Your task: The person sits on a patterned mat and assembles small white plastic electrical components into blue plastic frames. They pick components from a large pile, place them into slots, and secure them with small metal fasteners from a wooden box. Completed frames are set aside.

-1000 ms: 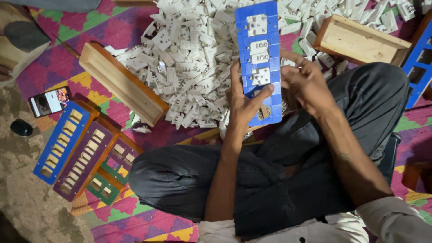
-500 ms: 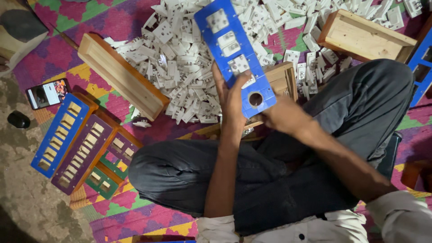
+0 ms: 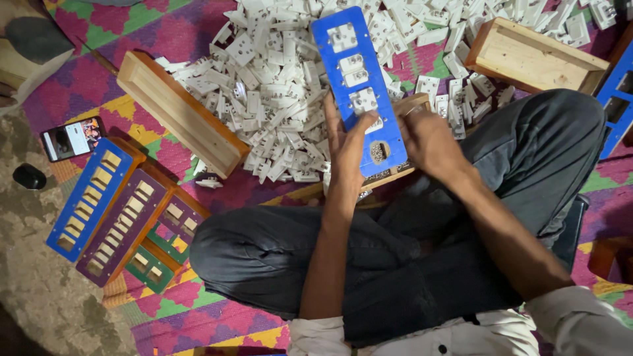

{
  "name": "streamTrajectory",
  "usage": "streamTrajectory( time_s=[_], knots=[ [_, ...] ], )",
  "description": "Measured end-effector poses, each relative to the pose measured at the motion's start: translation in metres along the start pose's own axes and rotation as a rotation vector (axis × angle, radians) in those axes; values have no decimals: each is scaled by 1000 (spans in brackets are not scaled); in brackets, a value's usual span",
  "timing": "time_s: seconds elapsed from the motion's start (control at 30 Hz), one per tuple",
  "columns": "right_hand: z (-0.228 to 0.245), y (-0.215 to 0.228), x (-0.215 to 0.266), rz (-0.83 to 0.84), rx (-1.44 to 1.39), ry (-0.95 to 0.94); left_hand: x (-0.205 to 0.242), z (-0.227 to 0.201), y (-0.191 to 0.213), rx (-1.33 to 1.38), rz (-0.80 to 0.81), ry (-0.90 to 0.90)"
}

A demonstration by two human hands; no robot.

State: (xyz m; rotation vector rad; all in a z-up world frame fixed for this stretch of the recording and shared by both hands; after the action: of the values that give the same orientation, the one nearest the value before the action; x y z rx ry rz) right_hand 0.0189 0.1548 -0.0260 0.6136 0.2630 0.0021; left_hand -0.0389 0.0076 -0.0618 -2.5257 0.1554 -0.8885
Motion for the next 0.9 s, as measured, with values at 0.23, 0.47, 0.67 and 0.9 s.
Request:
streamTrajectory(
  time_s=[0.23,0.47,0.67,0.9],
  knots=[
    [-39,13,-3,-195,-424,-343,3,2,-10,-378,7,-99],
    [-39,14,-2,-125,-350,-374,10,-7,-16,-628,7,-346],
    [-33,14,-5,-118,-410,-392,11,-7,-16,-679,12,-382],
    [-4,23,-10,-213,-65,-232,3,3,-12,-415,41,-120]
  ],
)
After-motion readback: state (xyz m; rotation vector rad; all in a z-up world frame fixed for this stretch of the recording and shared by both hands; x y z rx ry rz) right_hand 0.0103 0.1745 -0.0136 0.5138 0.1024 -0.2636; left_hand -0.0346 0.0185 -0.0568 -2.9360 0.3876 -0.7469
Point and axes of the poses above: each hand's wrist, its own x-axis away from the middle knuckle, its own y-axis out of the back of the hand, z = x × y, the point moved 4 cm from there along -x, towards the middle knuckle, and after that the axes turned 7 degrees about y, right-handed, at the moved point
